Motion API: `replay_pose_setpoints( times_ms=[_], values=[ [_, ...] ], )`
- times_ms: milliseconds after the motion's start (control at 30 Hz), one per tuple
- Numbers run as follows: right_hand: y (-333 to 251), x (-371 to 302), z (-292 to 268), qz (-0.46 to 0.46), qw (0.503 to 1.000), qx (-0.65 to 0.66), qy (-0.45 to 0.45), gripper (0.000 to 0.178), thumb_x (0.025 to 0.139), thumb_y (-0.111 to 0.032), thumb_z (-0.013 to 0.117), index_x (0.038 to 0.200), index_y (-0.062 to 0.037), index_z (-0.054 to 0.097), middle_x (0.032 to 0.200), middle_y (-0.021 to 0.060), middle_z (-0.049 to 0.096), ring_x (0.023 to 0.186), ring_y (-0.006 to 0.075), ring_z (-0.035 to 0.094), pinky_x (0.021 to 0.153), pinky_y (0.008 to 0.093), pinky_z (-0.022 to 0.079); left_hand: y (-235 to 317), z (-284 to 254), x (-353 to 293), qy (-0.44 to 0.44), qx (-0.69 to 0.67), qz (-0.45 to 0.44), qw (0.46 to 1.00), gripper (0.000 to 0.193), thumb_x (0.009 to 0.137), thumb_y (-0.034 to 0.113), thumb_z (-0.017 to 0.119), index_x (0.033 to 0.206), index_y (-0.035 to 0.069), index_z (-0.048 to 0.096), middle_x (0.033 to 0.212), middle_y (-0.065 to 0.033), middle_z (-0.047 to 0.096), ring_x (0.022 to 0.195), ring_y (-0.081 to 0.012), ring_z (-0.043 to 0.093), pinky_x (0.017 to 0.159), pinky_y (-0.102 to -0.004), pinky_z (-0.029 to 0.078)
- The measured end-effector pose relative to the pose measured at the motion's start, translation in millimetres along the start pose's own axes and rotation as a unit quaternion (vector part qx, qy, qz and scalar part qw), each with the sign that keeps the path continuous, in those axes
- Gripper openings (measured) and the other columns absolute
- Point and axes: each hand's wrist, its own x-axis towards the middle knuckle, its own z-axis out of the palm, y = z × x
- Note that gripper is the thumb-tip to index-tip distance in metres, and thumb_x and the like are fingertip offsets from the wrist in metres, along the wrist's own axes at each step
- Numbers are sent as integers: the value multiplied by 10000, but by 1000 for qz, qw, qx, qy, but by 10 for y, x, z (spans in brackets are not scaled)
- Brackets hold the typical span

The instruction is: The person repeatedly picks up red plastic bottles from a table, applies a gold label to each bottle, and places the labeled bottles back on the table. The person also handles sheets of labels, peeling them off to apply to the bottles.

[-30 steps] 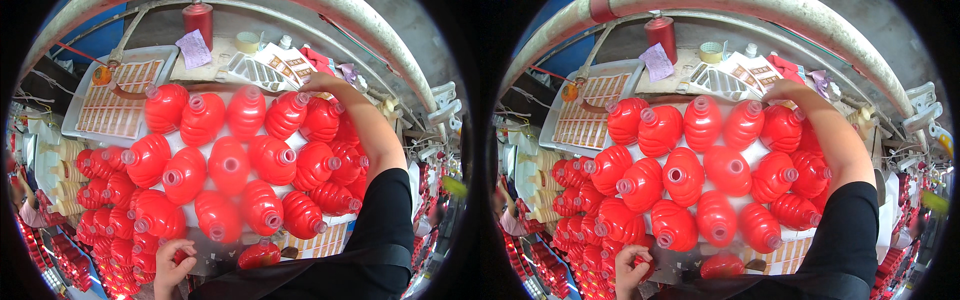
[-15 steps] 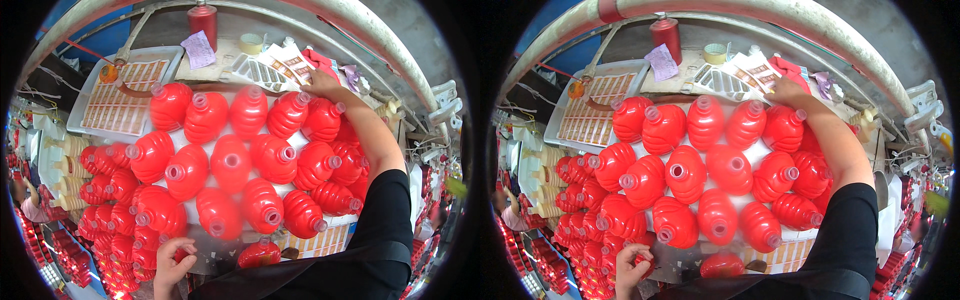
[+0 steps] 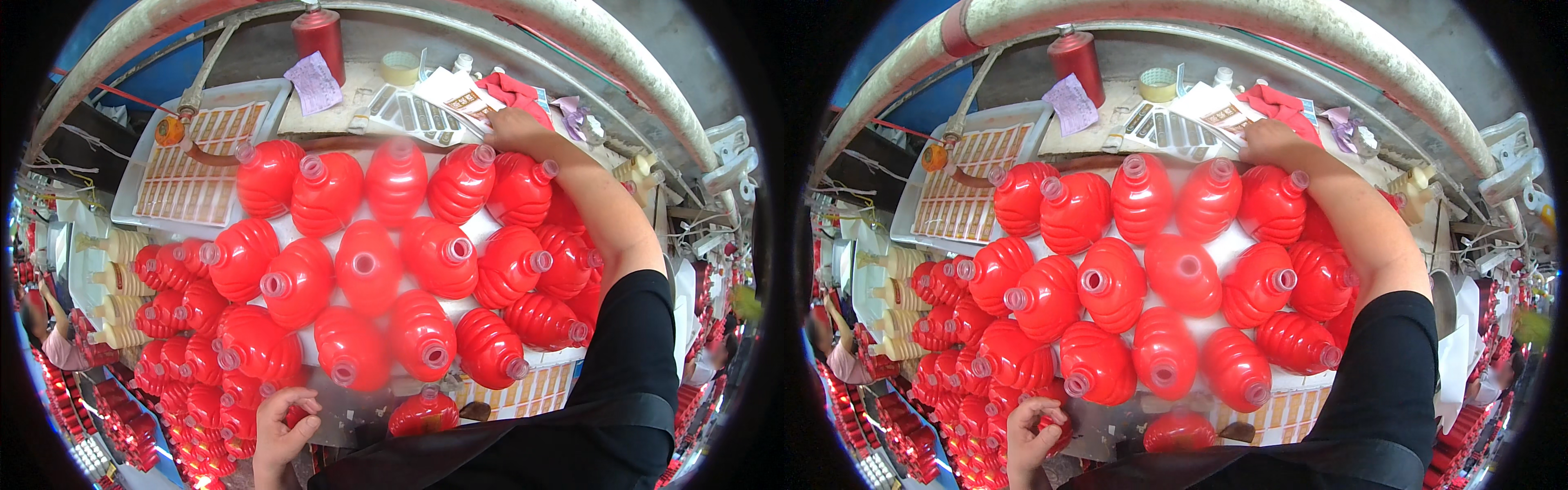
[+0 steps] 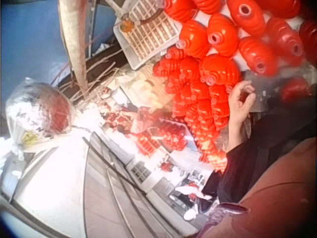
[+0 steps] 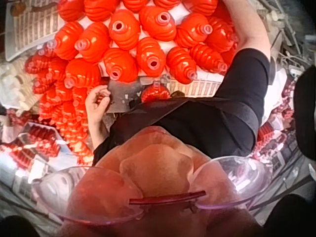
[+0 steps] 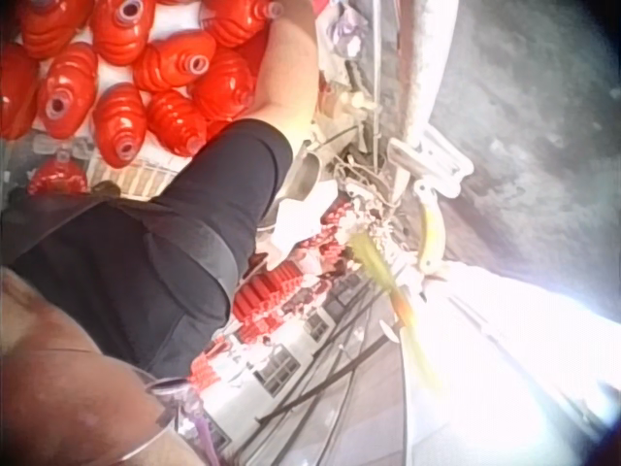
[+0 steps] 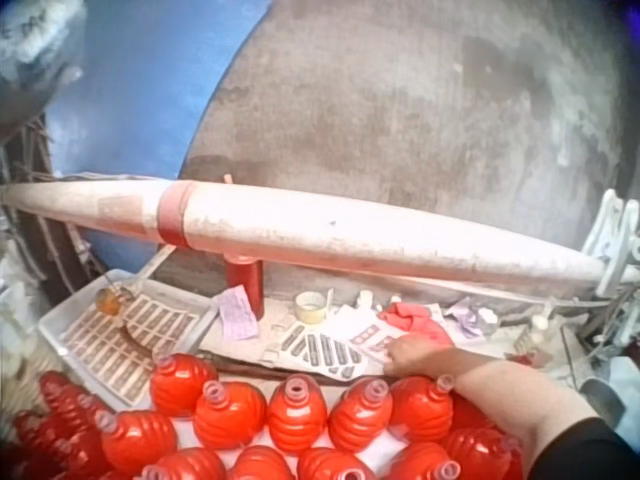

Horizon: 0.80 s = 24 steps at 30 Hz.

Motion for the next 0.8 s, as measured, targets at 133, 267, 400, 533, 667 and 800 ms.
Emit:
replay_pose_setpoints(
  times_ms=[133, 267, 400, 533, 667, 800],
  values=[
    [-6, -4, -23, 8, 1000, 8, 6, 488, 841, -329, 617, 1174, 16, 710, 1144, 255, 728, 1089, 392, 697, 994, 467, 527, -17, -5, -10, 3, -3, 3, 1000, 396, 869, 187, 810, 1175, -31, 685, 950, -88, 713, 909, -160, 670, 853, -309, 529],
    [32, 8, -33, 16, 999, 27, -11, 519, 834, -327, 618, 1221, 10, 697, 1155, 256, 725, 1107, 393, 692, 1007, 464, 519, -46, -26, -17, 3, -7, 2, 1000, 408, 870, 199, 816, 1179, -31, 682, 956, -88, 713, 914, -160, 670, 854, -310, 530],
    [102, 36, -19, -1, 999, 41, -4, 535, 829, -351, 636, 1244, -19, 696, 1124, 263, 724, 1069, 405, 695, 971, 480, 526, -74, -46, -34, 6, -13, 1, 1000, 413, 870, 205, 819, 1181, -29, 682, 962, -87, 713, 919, -160, 670, 859, -311, 530],
    [165, 70, -1, 17, 998, 53, -24, 523, 818, -350, 635, 1217, -24, 722, 1134, 252, 731, 1062, 392, 707, 963, 461, 537, -94, -50, -34, 7, -21, 6, 1000, 414, 868, 203, 820, 1186, -25, 684, 966, -83, 714, 924, -158, 670, 866, -313, 529],
    [173, 91, -16, 18, 998, 59, -27, 503, 819, -354, 632, 1181, -21, 737, 1125, 244, 736, 1045, 393, 713, 949, 459, 545, -87, -56, -24, 3, -21, -1, 1000, 413, 865, 196, 819, 1190, -22, 685, 970, -81, 715, 926, -157, 670, 873, -314, 528],
    [124, 101, -65, 34, 998, 45, -41, 480, 837, -345, 619, 1160, -12, 741, 1125, 251, 734, 1060, 396, 710, 960, 458, 543, -78, -55, -20, 5, -26, -5, 1000, 412, 862, 191, 818, 1188, -23, 686, 971, -79, 716, 927, -155, 668, 877, -313, 527]
  ],
)
